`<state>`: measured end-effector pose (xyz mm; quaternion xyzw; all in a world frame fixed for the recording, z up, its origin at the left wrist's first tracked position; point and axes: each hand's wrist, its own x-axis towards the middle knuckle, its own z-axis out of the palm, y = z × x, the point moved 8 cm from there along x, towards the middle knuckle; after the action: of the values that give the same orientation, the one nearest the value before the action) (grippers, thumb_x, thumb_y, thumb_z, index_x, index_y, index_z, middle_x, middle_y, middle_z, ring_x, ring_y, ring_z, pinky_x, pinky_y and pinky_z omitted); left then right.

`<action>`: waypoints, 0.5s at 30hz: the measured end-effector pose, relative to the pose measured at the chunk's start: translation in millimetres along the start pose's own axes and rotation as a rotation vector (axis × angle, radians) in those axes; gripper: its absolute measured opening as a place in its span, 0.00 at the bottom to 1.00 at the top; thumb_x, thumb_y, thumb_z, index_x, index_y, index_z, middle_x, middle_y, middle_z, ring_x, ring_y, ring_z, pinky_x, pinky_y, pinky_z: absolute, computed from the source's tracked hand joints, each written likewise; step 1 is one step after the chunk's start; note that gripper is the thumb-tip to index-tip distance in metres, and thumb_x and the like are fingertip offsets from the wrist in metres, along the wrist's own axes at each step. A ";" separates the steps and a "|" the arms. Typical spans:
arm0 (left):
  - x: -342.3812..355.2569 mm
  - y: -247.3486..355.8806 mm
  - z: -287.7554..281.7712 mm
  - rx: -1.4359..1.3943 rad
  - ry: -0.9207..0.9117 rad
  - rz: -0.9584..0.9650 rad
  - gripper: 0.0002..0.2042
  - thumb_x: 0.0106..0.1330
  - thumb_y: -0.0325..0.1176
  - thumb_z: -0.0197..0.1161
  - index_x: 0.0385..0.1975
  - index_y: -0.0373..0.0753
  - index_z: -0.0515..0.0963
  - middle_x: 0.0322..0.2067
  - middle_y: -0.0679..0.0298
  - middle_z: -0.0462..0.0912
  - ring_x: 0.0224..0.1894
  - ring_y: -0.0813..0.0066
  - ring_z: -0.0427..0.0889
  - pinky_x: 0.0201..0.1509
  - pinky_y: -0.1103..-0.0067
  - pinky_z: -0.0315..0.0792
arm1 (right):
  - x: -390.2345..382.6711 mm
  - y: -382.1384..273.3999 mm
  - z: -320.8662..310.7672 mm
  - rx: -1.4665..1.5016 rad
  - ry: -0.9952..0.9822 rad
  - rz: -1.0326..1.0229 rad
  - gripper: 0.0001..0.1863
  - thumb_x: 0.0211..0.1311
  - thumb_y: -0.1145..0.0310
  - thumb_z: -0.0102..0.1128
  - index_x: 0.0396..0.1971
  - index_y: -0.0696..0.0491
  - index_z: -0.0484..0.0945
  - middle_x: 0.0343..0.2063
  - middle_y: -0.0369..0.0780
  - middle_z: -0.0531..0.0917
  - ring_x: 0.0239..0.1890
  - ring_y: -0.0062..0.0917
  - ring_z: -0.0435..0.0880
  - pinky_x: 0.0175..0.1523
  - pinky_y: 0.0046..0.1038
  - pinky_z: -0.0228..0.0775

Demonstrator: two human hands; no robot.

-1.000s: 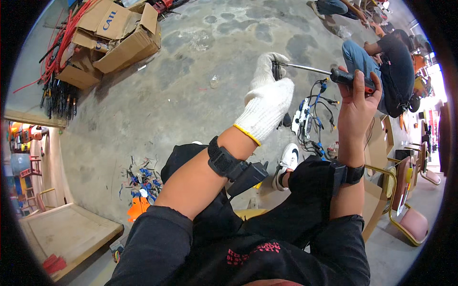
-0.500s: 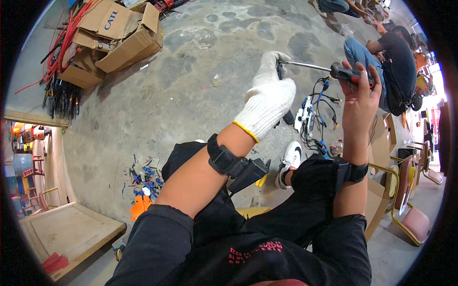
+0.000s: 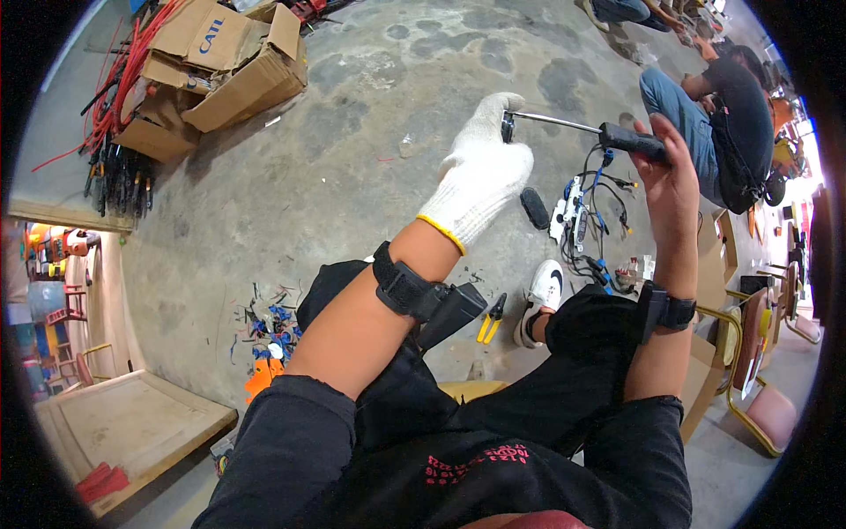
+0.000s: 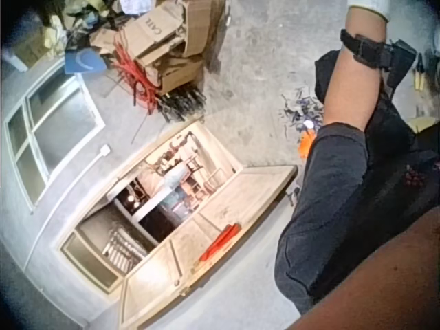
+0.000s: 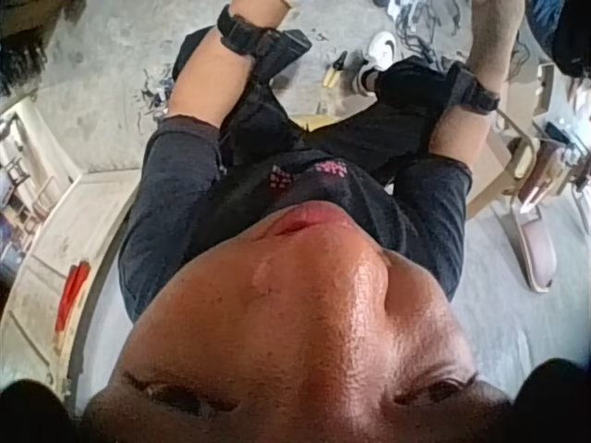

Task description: Repairing a motorcycle headlight or instrument cluster assembly using a screwdriver.

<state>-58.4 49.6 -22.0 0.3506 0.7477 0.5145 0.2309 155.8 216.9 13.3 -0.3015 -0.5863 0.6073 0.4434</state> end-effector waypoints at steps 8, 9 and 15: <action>-4.6 -1.0 8.6 0.008 -0.067 -0.037 0.25 0.48 0.26 0.59 0.52 0.46 0.75 0.34 0.64 0.79 0.37 0.71 0.78 0.45 0.77 0.74 | 4.0 3.4 -17.3 -0.291 0.130 0.155 0.17 0.71 0.61 0.51 0.47 0.60 0.77 0.36 0.38 0.83 0.37 0.26 0.84 0.40 0.26 0.78; -4.9 -1.1 8.5 -0.027 -0.046 -0.037 0.25 0.48 0.26 0.59 0.51 0.46 0.75 0.34 0.64 0.79 0.37 0.71 0.78 0.45 0.77 0.73 | 1.3 16.0 -28.9 -0.388 0.230 0.345 0.19 0.72 0.58 0.48 0.44 0.59 0.79 0.33 0.37 0.83 0.35 0.25 0.84 0.38 0.26 0.78; -2.0 -5.1 3.0 -0.101 -0.015 -0.091 0.25 0.49 0.24 0.59 0.51 0.45 0.75 0.34 0.64 0.78 0.36 0.72 0.77 0.44 0.77 0.73 | -3.5 -0.8 4.8 0.164 -0.002 0.014 0.26 0.72 0.63 0.45 0.64 0.61 0.60 0.62 0.46 0.66 0.54 0.34 0.77 0.60 0.32 0.68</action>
<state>-56.5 48.8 -27.9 0.3082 0.7342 0.5379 0.2770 153.2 211.6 14.2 -0.2676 -0.5331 0.6565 0.4618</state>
